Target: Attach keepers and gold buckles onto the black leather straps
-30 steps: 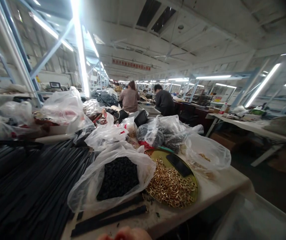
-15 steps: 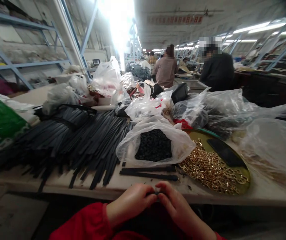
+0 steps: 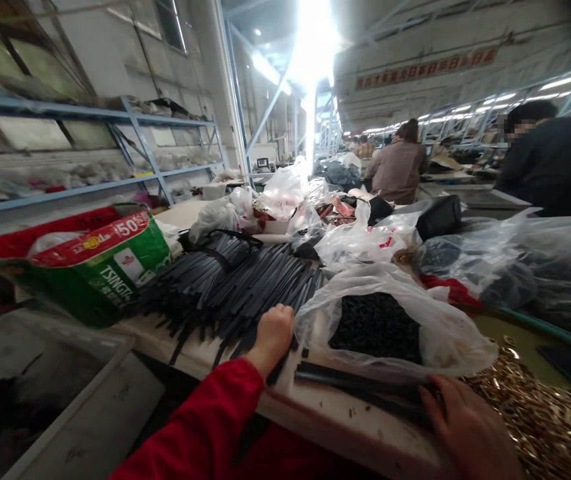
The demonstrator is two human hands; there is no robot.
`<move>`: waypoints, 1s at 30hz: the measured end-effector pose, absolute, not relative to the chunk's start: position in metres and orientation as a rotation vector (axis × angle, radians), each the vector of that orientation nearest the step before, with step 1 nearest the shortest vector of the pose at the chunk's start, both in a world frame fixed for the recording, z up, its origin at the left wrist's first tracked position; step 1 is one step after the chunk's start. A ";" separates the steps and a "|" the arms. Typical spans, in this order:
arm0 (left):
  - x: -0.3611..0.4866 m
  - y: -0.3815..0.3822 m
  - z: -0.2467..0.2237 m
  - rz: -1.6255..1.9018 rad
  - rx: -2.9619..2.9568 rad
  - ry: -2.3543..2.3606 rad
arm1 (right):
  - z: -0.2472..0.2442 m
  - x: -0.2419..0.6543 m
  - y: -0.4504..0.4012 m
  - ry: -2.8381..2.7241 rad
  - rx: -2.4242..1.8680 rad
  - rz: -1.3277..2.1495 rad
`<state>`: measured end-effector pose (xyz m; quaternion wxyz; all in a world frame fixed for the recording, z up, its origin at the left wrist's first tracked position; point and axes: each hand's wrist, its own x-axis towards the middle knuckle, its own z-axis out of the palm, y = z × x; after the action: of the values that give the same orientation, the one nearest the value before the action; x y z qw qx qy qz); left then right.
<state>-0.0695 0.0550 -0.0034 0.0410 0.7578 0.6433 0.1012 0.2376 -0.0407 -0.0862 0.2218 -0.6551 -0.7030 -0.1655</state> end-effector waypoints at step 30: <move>-0.013 0.015 -0.001 0.218 2.665 1.136 | -0.016 0.177 -0.010 -1.921 -1.595 0.861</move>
<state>-0.0128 0.0149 -0.0012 0.1181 0.9109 0.3883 0.0745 0.1768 -0.0099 -0.0159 0.2475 -0.5852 -0.7047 0.3158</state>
